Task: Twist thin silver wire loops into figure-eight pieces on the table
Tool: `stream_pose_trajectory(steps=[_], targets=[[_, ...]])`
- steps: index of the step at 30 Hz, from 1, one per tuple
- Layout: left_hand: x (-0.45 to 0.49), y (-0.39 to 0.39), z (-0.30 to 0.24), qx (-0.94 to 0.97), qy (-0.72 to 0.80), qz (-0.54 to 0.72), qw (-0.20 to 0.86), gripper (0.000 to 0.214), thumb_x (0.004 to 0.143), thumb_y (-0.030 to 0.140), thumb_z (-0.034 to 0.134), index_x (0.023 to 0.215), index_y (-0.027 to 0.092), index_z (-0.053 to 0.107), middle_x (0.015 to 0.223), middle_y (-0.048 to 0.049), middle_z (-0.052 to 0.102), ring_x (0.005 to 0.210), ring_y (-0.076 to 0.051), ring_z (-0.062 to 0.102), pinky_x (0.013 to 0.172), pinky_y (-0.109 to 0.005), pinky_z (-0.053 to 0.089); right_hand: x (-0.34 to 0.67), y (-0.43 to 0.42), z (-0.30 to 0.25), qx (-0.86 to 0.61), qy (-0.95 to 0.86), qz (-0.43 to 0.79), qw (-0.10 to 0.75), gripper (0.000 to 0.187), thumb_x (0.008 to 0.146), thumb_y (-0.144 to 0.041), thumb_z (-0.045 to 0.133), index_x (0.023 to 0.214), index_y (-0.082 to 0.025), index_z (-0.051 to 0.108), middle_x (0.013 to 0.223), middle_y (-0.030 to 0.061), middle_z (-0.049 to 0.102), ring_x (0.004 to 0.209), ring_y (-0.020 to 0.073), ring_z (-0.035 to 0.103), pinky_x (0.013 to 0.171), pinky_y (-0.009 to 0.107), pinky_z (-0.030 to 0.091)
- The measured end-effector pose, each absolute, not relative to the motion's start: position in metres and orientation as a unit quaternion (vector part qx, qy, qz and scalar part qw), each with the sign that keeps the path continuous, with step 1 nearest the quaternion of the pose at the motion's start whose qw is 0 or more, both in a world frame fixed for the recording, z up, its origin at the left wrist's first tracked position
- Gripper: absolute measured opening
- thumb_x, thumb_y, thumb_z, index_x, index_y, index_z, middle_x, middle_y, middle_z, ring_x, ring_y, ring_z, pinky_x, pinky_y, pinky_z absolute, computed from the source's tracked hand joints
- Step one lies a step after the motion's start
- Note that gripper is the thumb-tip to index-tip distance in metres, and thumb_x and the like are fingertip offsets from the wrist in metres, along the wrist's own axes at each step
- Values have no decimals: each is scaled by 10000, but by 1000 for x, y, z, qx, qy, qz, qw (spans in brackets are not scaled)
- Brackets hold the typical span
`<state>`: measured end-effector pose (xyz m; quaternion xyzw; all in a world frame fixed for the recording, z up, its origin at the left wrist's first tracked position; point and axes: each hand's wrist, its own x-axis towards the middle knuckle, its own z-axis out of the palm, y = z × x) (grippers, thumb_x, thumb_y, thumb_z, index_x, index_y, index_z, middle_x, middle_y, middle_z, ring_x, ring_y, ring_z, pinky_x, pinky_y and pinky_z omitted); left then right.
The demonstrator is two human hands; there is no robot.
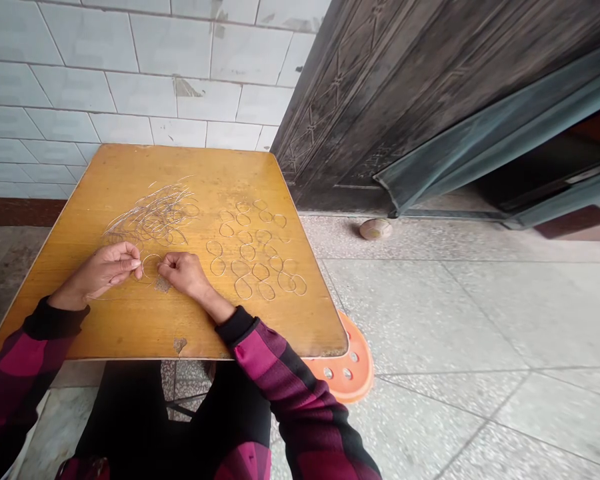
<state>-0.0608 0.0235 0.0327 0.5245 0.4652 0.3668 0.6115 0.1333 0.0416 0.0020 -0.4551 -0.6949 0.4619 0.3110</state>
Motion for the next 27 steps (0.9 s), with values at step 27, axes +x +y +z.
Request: stream_pose_trajectory(steps=[27], targets=[[-51, 14, 36, 521, 473, 482, 522, 140, 795, 283, 653, 858, 159, 633, 655, 5, 637, 386, -47, 440, 370, -177, 323, 125, 28, -1, -373, -551, 584, 465, 332, 732, -418, 721, 905, -183, 562, 743, -28, 601, 517, 58, 555, 481, 187, 497]])
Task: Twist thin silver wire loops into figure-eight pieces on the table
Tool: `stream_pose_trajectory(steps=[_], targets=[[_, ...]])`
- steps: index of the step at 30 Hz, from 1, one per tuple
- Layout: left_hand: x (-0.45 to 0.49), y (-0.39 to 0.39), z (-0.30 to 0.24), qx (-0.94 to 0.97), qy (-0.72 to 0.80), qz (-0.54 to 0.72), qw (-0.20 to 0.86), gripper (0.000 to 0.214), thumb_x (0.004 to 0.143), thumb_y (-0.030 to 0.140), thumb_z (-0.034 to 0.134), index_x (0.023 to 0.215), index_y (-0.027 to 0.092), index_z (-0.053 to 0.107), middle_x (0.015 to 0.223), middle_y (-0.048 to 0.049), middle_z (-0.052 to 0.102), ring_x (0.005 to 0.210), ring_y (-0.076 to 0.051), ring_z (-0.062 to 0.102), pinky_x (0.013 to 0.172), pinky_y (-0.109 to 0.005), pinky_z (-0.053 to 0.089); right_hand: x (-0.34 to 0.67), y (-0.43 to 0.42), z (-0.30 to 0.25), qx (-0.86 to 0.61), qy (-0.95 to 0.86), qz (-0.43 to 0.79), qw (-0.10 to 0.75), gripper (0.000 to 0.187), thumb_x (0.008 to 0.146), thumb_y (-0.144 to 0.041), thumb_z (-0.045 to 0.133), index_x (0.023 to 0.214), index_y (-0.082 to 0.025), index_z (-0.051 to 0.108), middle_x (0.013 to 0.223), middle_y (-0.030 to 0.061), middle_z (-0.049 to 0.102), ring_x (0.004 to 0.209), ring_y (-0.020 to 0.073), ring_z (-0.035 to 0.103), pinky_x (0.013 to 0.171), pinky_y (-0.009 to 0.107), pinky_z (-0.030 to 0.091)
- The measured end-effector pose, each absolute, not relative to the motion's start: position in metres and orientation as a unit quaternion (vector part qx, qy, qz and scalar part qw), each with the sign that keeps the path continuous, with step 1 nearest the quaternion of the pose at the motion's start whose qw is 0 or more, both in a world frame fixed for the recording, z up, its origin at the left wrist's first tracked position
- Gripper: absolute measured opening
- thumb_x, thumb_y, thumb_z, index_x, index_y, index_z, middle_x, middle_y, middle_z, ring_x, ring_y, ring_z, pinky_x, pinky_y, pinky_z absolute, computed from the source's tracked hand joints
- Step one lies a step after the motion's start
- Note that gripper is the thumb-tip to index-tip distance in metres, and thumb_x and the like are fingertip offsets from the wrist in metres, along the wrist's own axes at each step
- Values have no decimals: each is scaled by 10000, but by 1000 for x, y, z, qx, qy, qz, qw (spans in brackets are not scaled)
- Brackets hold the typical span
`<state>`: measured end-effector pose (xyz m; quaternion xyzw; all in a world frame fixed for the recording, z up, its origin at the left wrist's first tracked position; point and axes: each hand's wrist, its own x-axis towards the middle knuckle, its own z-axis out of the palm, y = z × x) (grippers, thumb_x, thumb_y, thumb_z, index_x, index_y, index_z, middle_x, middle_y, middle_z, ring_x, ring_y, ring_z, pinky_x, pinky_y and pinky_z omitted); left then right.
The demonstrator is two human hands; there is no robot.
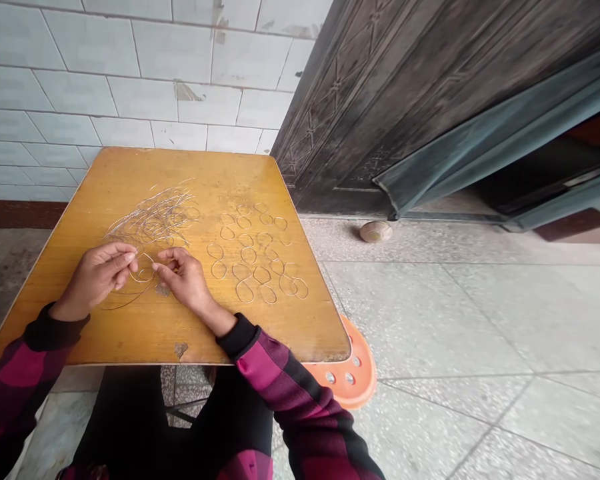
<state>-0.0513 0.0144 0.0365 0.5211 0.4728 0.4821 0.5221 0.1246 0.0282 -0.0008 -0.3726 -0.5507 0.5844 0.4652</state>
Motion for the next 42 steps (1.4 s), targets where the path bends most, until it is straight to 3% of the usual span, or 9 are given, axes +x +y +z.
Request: stream_pose_trajectory(steps=[4, 10, 17, 31, 42], targets=[[-49, 16, 36, 436, 440, 491, 613, 195, 749, 294, 713, 835, 148, 617, 646, 17, 615, 385, -22, 401, 356, -151, 291, 124, 26, 0, -334, -527, 649, 436, 342, 756, -454, 696, 923, -186, 565, 748, -13, 633, 562, 81, 606, 530, 216, 534], [-44, 15, 32, 409, 417, 476, 657, 231, 704, 280, 764, 825, 131, 636, 683, -3, 636, 465, -43, 486, 406, -151, 365, 126, 26, 2, -336, -482, 653, 478, 402, 718, -471, 736, 942, -185, 564, 699, -34, 650, 535, 82, 619, 541, 223, 554], [-39, 15, 25, 415, 421, 487, 643, 270, 706, 337, 768, 817, 122, 649, 668, -4, 642, 488, -67, 537, 420, -170, 423, 125, 27, -4, -327, -497, 624, 506, 396, 737, -453, 718, 994, -165, 629, 641, -40, 643, 534, 84, 626, 541, 231, 568], [-34, 13, 20, 487, 462, 512, 536, 227, 747, 334, 713, 764, 121, 637, 674, -17, 666, 464, -88, 558, 429, -213, 474, 124, 21, -4, -324, -532, 607, 493, 254, 802, -399, 668, 898, -164, 687, 684, -11, 652, 529, 73, 599, 528, 222, 551], [-40, 17, 26, 393, 430, 479, 656, 176, 681, 257, 730, 730, 136, 611, 609, 10, 627, 450, -75, 528, 400, -177, 426, 126, 21, -1, -335, -517, 631, 472, 282, 786, -427, 687, 862, -160, 639, 657, -24, 629, 531, 78, 618, 514, 209, 541]])
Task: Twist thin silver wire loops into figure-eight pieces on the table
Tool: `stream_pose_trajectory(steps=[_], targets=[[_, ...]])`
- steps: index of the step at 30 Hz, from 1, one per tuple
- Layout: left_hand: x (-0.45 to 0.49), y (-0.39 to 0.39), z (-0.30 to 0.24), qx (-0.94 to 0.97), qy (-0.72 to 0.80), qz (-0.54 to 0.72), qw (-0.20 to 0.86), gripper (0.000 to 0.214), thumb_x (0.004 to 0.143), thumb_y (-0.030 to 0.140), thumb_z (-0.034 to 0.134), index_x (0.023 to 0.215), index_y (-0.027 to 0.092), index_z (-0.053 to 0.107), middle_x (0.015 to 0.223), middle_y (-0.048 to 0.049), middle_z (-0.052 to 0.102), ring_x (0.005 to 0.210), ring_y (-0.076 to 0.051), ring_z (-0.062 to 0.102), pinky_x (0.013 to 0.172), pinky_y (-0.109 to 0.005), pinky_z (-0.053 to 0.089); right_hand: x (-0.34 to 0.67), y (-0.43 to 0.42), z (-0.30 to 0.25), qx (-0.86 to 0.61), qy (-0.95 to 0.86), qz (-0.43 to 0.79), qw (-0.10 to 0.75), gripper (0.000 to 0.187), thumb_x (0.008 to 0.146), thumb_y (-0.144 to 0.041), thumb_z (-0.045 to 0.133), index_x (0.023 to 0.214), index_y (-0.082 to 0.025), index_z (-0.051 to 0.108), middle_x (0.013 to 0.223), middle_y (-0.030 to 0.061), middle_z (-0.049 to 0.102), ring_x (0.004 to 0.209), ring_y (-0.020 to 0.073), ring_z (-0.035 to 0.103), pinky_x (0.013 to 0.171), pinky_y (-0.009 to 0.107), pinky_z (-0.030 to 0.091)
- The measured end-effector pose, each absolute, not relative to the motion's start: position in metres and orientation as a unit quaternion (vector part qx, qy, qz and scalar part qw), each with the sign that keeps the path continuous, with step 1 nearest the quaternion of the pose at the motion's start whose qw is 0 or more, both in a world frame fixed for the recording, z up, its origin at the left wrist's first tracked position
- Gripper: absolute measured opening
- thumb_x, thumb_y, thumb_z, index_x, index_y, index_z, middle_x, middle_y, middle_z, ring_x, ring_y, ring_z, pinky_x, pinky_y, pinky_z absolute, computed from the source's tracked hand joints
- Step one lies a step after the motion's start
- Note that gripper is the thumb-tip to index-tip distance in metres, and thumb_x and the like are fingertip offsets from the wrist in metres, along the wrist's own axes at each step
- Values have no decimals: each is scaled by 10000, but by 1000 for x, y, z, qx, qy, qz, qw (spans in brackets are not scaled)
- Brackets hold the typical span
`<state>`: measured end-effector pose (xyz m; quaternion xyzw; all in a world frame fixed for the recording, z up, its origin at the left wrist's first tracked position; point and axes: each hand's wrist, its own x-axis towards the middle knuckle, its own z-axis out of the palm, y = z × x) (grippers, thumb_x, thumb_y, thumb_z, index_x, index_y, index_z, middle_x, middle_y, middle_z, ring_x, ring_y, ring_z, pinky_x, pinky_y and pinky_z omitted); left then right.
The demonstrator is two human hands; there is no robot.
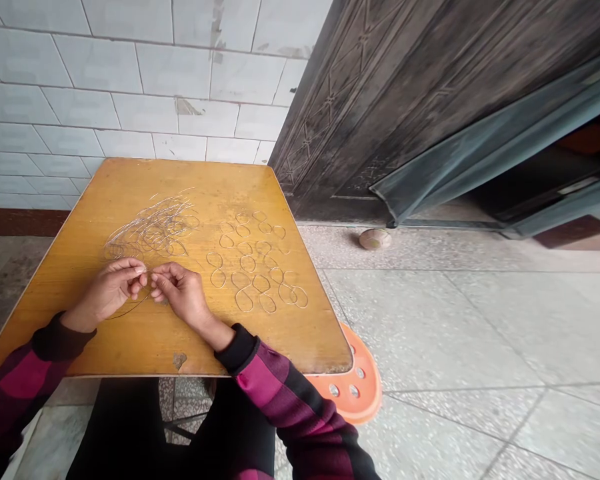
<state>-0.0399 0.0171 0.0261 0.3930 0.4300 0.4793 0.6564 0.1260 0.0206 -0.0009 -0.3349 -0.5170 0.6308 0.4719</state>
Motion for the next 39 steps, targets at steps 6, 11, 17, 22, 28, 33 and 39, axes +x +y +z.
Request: stream_pose_trajectory(steps=[6, 11, 17, 22, 28, 33, 39], targets=[[-39, 18, 29, 378, 441, 505, 639, 166, 682, 245, 725, 703, 130, 607, 589, 12, 612, 441, -62, 504, 393, -162, 401, 127, 20, 3, -305, -431, 745, 409, 326, 688, -418, 781, 825, -152, 651, 697, -16, 672, 527, 71, 628, 502, 191, 529], [-36, 17, 30, 386, 439, 507, 634, 192, 661, 261, 742, 672, 127, 605, 570, 14, 599, 419, -58, 484, 378, -164, 391, 126, 19, -1, -299, -386, 769, 413, 334, 637, -394, 824, 810, -156, 665, 653, -19, 685, 501, 75, 626, 463, 178, 507], [-34, 15, 29, 401, 437, 509, 624, 212, 651, 287, 744, 663, 129, 603, 565, 13, 598, 406, -63, 472, 367, -178, 394, 125, 20, -3, -305, -366, 765, 434, 351, 613, -400, 838, 794, -153, 667, 638, -20, 692, 509, 76, 635, 475, 175, 510], [-34, 15, 28, 410, 436, 507, 620, 199, 657, 284, 734, 678, 134, 606, 567, 13, 595, 409, -67, 468, 369, -184, 388, 126, 20, -4, -314, -367, 761, 432, 354, 604, -403, 841, 786, -158, 662, 637, -22, 687, 512, 78, 629, 470, 179, 507], [-38, 17, 28, 441, 449, 489, 604, 189, 705, 302, 705, 693, 139, 609, 597, 9, 604, 419, -65, 469, 400, -192, 390, 131, 24, -3, -316, -398, 748, 427, 352, 662, -405, 807, 853, -160, 641, 658, -24, 675, 523, 74, 626, 499, 185, 517], [-42, 17, 27, 463, 437, 442, 632, 191, 724, 312, 690, 691, 142, 609, 589, 7, 600, 409, -56, 450, 402, -185, 332, 139, 26, 2, -308, -466, 672, 486, 355, 725, -381, 767, 1008, -203, 648, 701, -29, 676, 561, 88, 632, 555, 227, 542], [-39, 17, 26, 495, 414, 396, 653, 205, 744, 328, 679, 691, 139, 621, 629, -9, 609, 451, -63, 454, 433, -192, 344, 140, 22, 1, -299, -565, 589, 495, 179, 821, -371, 681, 908, -218, 711, 695, -11, 654, 554, 94, 602, 565, 255, 530]])
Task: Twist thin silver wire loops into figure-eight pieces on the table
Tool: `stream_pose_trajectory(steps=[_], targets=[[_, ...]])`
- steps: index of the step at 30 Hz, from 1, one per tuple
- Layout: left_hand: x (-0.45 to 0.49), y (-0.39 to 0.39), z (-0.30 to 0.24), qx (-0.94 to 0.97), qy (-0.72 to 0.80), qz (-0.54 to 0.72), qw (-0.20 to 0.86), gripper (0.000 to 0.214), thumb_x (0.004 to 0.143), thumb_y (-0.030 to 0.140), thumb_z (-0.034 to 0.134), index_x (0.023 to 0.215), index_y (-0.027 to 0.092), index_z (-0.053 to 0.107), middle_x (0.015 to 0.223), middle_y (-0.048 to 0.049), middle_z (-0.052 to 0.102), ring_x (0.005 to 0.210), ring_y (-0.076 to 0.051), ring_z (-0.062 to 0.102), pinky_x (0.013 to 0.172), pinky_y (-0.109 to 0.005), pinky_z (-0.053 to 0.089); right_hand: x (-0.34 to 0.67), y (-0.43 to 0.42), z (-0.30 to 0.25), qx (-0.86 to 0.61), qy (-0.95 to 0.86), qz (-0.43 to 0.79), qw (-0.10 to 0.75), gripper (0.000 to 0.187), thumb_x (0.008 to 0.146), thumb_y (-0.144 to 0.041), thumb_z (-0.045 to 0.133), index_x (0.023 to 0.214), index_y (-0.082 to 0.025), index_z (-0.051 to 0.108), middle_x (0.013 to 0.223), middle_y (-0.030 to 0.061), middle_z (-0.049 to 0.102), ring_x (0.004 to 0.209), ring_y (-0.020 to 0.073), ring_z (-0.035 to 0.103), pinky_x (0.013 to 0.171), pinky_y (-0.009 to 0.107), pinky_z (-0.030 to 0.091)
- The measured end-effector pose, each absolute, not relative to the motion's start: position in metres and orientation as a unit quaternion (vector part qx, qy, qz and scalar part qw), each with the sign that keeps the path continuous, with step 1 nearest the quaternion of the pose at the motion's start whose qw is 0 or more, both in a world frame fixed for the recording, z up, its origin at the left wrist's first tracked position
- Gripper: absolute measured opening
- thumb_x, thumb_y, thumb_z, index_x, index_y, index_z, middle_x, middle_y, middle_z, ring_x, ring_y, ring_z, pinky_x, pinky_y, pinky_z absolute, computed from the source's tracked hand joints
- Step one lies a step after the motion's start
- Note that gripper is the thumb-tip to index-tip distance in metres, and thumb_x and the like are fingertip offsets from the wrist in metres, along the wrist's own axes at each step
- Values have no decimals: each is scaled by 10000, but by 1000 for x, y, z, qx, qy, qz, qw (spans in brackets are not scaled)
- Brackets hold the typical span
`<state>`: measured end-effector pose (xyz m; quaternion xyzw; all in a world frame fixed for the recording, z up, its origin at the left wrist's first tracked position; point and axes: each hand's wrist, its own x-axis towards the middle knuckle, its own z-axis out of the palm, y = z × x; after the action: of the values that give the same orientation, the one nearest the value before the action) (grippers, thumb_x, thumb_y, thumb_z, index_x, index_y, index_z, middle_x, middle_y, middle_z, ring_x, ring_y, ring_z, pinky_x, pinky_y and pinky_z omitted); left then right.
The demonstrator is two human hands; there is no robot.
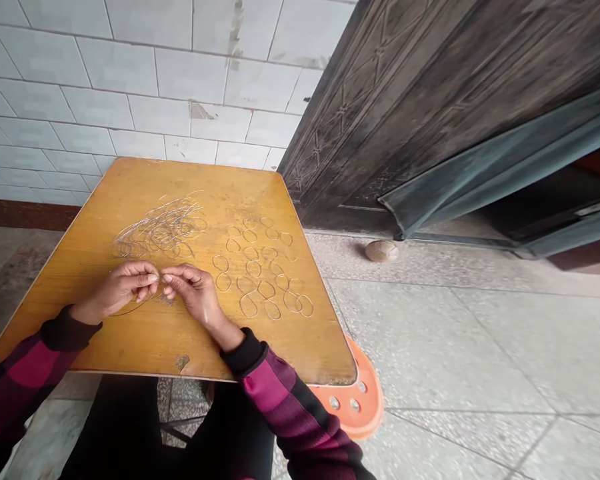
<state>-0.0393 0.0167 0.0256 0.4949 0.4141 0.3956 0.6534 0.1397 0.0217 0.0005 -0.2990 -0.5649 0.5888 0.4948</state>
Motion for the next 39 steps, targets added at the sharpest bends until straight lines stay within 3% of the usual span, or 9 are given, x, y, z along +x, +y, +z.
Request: stream_pose_trajectory(steps=[5, 10, 13, 17, 20, 28, 39], targets=[[-40, 17, 24, 505, 461, 461, 566, 200, 764, 341, 670, 866, 169, 665, 559, 34, 534, 460, -86, 450, 422, -197, 334, 145, 21, 3, -347, -675, 391, 520, 180, 892, -329, 598, 955, -227, 732, 811, 47, 682, 681, 139, 628, 664, 306, 533], [-35, 8, 29, 562, 496, 489, 446, 132, 759, 306, 686, 792, 179, 698, 623, 12, 580, 521, -92, 462, 460, -204, 335, 149, 22, 5, -358, -714, 277, 534, 190, 911, -265, 566, 1012, -252, 727, 857, 56, 679, 783, 163, 626, 748, 343, 523], [-26, 3, 29, 553, 481, 453, 507, 151, 742, 310, 700, 758, 160, 704, 667, -14, 606, 537, -91, 465, 444, -197, 312, 149, 22, 2, -357, -737, 239, 521, 223, 925, -259, 537, 1053, -267, 719, 872, 62, 665, 792, 167, 619, 718, 336, 521], [-20, 3, 25, 409, 432, 417, 688, 228, 750, 329, 688, 671, 131, 606, 556, 36, 474, 381, -15, 238, 351, -165, 141, 148, 20, -2, -349, -779, 174, 491, 256, 940, -233, 504, 1083, -255, 716, 845, 60, 655, 749, 150, 617, 645, 286, 506], [-21, 6, 22, 322, 384, 436, 747, 218, 722, 290, 711, 674, 118, 586, 589, 33, 478, 384, 1, 240, 339, -132, 154, 148, 19, -1, -340, -804, 123, 472, 268, 940, -203, 504, 1100, -250, 713, 845, 60, 663, 745, 142, 615, 631, 266, 493], [-24, 11, 21, 237, 366, 454, 777, 101, 725, 128, 663, 677, 120, 574, 559, 57, 407, 387, 7, 268, 359, -93, 220, 149, 20, -4, -332, -840, 101, 417, 261, 952, -260, 504, 1116, -270, 706, 930, 79, 680, 808, 163, 617, 709, 295, 507], [-30, 13, 18, 264, 363, 493, 745, 196, 671, 188, 768, 660, 118, 584, 585, 48, 435, 439, -5, 325, 379, -109, 267, 154, 19, -3, -206, -878, 121, 415, 340, 959, -177, 470, 1257, -258, 613, 1264, 87, 641, 978, 196, 681, 760, 343, 563]])
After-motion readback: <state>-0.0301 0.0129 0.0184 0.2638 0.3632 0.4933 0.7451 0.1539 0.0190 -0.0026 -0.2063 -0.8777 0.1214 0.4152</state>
